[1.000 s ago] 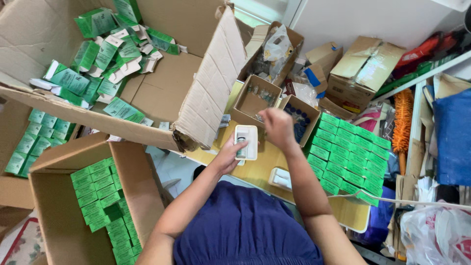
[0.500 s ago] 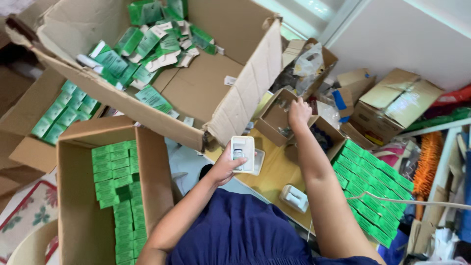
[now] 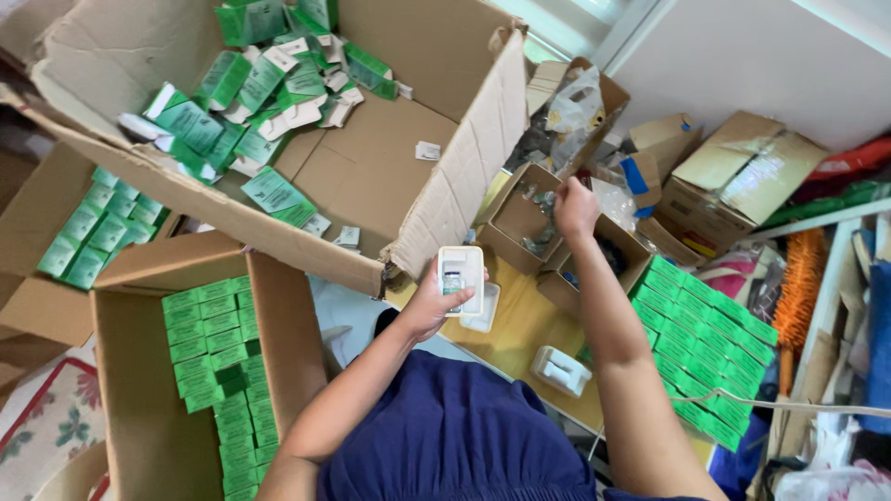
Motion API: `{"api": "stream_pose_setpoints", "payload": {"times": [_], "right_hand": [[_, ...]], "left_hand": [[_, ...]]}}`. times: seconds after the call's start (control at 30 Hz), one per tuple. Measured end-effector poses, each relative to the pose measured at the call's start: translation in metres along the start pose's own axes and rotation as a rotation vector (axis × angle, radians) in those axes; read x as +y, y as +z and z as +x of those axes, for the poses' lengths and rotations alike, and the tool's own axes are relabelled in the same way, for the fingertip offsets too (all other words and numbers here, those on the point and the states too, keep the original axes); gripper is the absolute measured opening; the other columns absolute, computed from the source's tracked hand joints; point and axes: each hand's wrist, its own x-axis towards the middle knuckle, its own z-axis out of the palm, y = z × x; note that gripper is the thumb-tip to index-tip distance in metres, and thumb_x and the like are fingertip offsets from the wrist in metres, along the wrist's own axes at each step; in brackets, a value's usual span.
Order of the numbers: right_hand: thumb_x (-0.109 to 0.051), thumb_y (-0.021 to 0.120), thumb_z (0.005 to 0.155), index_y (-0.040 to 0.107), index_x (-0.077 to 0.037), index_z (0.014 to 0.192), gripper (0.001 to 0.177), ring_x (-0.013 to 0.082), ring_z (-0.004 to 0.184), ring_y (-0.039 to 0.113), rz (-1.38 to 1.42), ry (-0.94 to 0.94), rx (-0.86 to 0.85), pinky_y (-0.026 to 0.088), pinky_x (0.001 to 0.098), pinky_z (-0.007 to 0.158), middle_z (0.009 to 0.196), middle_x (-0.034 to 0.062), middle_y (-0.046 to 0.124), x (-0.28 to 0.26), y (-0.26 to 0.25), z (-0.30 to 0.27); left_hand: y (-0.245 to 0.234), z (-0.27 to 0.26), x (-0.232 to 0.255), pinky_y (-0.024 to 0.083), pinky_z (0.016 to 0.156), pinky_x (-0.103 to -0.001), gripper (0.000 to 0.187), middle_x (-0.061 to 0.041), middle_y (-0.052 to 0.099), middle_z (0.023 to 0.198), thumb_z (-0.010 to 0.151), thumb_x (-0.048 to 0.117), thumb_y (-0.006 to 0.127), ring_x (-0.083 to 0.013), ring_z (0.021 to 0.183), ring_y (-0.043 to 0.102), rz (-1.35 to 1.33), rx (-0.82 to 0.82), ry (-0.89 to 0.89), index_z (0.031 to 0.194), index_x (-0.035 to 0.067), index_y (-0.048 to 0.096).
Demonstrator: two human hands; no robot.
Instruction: The person repeatedly picks green medicine boxes from a large cardboard box, opens them, removes the blister packs, and places them into small white plastic containers. The empty boxes are discarded back into the large box, and the filled containers are stacked on the table.
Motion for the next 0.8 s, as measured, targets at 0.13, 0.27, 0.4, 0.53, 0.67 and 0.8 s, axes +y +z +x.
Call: {"api": "stream_pose_setpoints", "payload": {"times": [0.13, 0.27, 0.4, 0.53, 0.67, 0.8], "right_hand": [[0.001, 0.074, 0.092, 0.068, -0.001, 0.105, 0.015, 0.0141, 0.09, 0.072, 0.612, -0.064, -0.157, 0.058, 0.0263, 0.083, 0.098, 0.0081, 0.076, -0.017, -0.068, -0.018], [-0.001, 0.073, 0.093, 0.067, 0.0, 0.103, 0.012, 0.0063, 0.092, 0.069, 0.83, -0.084, -0.416, 0.056, 0.0238, 0.085, 0.098, 0.003, 0.074, -0.055, -0.124, -0.061], [-0.002, 0.074, 0.091, 0.071, -0.001, 0.1, 0.01, 0.0073, 0.088, 0.068, 0.764, -0.127, -0.601, 0.056, 0.0245, 0.082, 0.093, 0.0021, 0.075, -0.088, -0.156, -0.095], [-0.005, 0.076, 0.09, 0.074, -0.005, 0.104, 0.014, 0.0117, 0.086, 0.07, 0.524, -0.254, -0.629, 0.055, 0.0254, 0.079, 0.091, 0.0017, 0.074, -0.109, -0.169, -0.114], [-0.003, 0.082, 0.077, 0.08, -0.008, 0.099, 0.022, 0.0197, 0.095, 0.062, 0.402, -0.482, -0.437, 0.052, 0.0305, 0.078, 0.1, 0.0096, 0.057, -0.123, -0.173, -0.13], [-0.005, 0.079, 0.081, 0.074, -0.008, 0.104, 0.023, 0.0195, 0.099, 0.062, 0.528, -0.485, -0.563, 0.055, 0.0308, 0.082, 0.104, 0.0071, 0.056, -0.121, -0.164, -0.13]], "left_hand": [[0.011, 0.015, -0.006, 0.057, 0.1, -0.041, 0.057, -0.012, 0.064, 0.13, 0.096, 0.005, 0.07, -0.024, 0.121, 0.066, 0.015, 0.029, -0.001, 0.144, 0.01, 0.038], [0.026, 0.031, -0.014, 0.062, 0.085, -0.042, 0.05, -0.011, 0.065, 0.124, 0.101, 0.037, 0.052, -0.0247, 0.112, 0.07, -0.209, 0.08, -0.15, 0.143, 0.014, 0.037], [0.037, 0.035, -0.026, 0.064, 0.082, -0.043, 0.061, -0.016, 0.067, 0.123, 0.104, 0.053, 0.041, -0.0257, 0.109, 0.072, -0.359, -0.034, -0.231, 0.145, 0.008, 0.041], [0.048, 0.036, -0.041, 0.062, 0.09, -0.041, 0.044, -0.015, 0.065, 0.127, 0.108, 0.03, 0.051, -0.0263, 0.112, 0.07, -0.219, -0.046, -0.201, 0.145, 0.012, 0.037], [0.055, 0.022, -0.053, 0.06, 0.094, -0.042, 0.06, -0.012, 0.062, 0.13, 0.093, -0.006, 0.064, -0.0272, 0.117, 0.069, -0.061, -0.096, -0.206, 0.143, 0.011, 0.037], [0.045, 0.006, -0.052, 0.061, 0.093, -0.04, 0.065, -0.01, 0.063, 0.131, 0.088, -0.012, 0.064, -0.0285, 0.115, 0.071, -0.01, -0.063, -0.181, 0.143, 0.01, 0.039]]}}
